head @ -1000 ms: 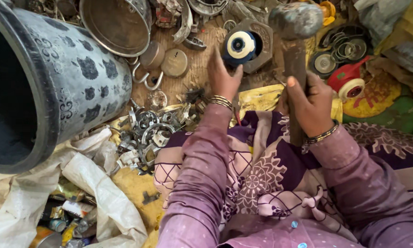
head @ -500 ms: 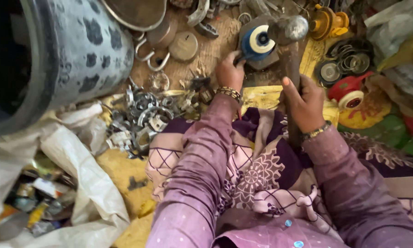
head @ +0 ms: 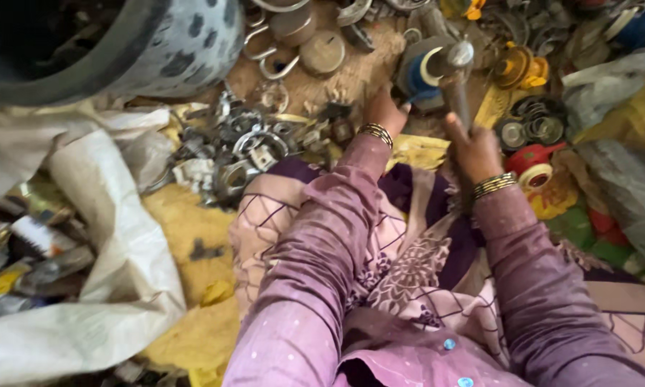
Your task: The person sits on the floor and uses a hammer to strike and adjust small metal parts, likely components of a lock or latch. They repeatedly pick up parts, tap them, and place them back down among other metal pieces.
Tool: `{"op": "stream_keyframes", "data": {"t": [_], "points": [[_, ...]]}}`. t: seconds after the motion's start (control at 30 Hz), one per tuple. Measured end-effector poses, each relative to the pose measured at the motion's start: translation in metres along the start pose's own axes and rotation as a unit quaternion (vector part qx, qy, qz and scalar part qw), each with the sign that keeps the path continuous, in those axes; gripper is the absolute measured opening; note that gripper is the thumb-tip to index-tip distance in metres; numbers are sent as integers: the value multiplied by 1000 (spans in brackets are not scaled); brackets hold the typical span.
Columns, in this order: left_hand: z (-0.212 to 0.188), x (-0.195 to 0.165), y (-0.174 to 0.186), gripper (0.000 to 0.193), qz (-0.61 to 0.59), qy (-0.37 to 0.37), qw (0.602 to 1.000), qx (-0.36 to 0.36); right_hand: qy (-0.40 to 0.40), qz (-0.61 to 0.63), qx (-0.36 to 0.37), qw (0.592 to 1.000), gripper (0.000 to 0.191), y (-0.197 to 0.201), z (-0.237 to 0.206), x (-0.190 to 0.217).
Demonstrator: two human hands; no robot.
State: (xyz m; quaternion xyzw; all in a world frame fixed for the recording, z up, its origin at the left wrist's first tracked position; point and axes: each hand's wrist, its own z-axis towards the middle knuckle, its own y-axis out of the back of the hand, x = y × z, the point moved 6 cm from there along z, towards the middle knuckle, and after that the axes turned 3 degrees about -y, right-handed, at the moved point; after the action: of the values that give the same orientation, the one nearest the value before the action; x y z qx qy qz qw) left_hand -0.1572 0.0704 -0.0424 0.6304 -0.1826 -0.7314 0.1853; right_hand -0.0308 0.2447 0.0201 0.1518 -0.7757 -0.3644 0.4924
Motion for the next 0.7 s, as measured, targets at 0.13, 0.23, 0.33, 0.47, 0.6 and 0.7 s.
{"op": "stream_keyframes", "data": {"t": [0.13, 0.23, 0.33, 0.47, 0.6, 0.7], "points": [[-23, 3, 39, 38, -435, 94, 895, -8, 8, 46, -41, 998, 53, 7, -18, -8], [-49, 14, 67, 23, -589, 188, 786, -33, 40, 140, -55, 988, 48, 18, -39, -6], [-51, 26, 75, 19, -589, 247, 768, -50, 179, 231, -70, 954, 42, 59, -58, 22], [-31, 39, 65, 16, -617, 250, 743, -73, 413, 348, -93, 836, 30, 142, -76, 67], [-25, 46, 55, 16, -604, 242, 755, -78, 418, 285, -228, 832, 39, 147, -65, 73], [-25, 47, 51, 17, -603, 248, 754, -76, 189, -26, -265, 945, 48, 83, -28, 58]]}}
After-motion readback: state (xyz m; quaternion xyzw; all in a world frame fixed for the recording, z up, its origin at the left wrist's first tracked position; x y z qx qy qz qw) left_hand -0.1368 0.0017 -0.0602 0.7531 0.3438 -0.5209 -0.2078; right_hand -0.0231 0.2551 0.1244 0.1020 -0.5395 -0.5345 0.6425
